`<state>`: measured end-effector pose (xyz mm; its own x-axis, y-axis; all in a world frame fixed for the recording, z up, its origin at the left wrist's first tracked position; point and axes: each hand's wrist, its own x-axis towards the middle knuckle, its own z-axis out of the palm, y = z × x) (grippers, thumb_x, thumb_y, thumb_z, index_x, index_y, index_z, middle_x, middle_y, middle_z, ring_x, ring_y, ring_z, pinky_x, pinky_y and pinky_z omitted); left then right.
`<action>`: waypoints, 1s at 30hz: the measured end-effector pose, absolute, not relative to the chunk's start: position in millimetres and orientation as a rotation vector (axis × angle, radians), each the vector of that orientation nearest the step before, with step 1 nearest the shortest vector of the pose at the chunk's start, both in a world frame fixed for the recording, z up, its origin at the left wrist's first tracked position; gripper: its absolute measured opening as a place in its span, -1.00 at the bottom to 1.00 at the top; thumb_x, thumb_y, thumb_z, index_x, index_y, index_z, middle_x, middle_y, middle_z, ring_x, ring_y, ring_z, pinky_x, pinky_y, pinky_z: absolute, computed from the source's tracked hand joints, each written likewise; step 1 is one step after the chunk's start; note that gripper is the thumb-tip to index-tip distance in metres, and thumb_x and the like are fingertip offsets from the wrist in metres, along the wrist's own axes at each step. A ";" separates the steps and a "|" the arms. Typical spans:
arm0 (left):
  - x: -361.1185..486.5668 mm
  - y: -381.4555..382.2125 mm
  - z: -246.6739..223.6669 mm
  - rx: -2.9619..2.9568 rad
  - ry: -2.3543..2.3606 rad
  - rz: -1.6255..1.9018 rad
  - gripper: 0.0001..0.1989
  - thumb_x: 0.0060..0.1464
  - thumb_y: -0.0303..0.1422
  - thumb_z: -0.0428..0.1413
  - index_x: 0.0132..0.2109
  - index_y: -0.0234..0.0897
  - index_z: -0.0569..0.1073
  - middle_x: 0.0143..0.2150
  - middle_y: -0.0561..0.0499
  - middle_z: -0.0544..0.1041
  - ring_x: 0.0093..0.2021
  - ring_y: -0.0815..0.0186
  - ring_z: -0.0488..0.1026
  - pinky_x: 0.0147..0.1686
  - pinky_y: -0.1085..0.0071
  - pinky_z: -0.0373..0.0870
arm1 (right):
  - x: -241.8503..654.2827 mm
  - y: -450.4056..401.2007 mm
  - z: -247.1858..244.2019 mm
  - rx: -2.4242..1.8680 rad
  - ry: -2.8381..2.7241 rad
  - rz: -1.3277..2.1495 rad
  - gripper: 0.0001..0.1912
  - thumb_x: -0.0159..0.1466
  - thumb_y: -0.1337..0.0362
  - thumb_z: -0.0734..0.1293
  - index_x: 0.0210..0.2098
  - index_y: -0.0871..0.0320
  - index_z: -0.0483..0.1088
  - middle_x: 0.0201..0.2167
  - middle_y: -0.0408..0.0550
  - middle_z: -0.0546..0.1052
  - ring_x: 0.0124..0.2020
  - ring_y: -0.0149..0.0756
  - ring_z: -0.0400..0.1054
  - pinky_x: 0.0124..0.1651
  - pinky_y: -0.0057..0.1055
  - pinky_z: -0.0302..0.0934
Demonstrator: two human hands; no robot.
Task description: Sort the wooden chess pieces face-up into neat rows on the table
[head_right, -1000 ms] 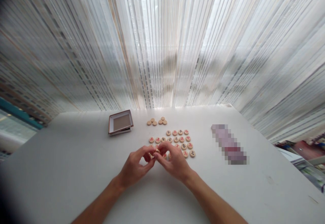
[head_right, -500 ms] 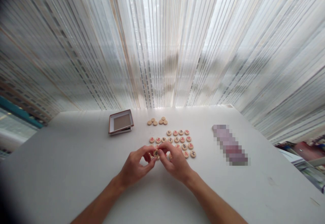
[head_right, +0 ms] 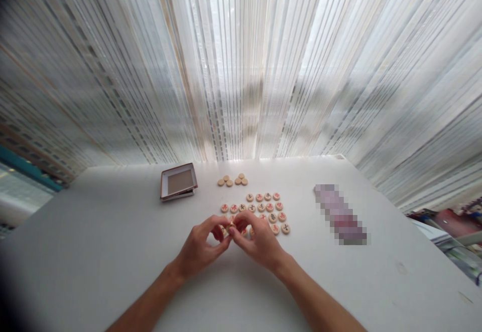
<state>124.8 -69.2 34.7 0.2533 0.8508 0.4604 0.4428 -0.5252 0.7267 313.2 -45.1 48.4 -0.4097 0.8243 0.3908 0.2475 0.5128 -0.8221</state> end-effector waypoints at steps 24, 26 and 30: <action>120.8 -60.8 29.3 1.859 1.304 1.291 -0.77 0.18 -0.30 0.18 -0.02 -0.19 0.44 -0.19 0.00 0.58 -0.42 0.40 0.52 -0.39 0.46 0.54 | 354.0 -0.9 26.0 -1.184 -2.426 0.135 -0.51 0.35 0.43 0.11 0.23 0.02 0.25 0.23 -0.05 0.38 0.33 -0.13 0.09 0.33 0.05 -0.07; 120.8 -60.7 29.2 1.851 1.308 1.290 -0.76 0.18 -0.29 0.18 -0.02 -0.20 0.44 -0.16 -0.01 0.58 -0.41 0.40 0.52 -0.40 0.47 0.54 | 353.3 -1.4 26.1 -1.194 -2.430 0.165 -0.51 0.34 0.43 0.11 0.22 0.04 0.25 0.23 -0.05 0.37 0.34 -0.14 0.08 0.34 0.04 -0.09; 120.4 -60.0 29.0 1.834 1.324 1.299 -0.74 0.18 -0.28 0.18 -0.01 -0.21 0.44 -0.20 -0.01 0.58 -0.42 0.39 0.52 -0.43 0.48 0.54 | 352.3 -2.4 27.4 -1.206 -2.416 0.204 -0.54 0.34 0.43 0.11 0.19 0.07 0.26 0.20 -0.02 0.41 0.33 -0.15 0.10 0.34 0.05 -0.10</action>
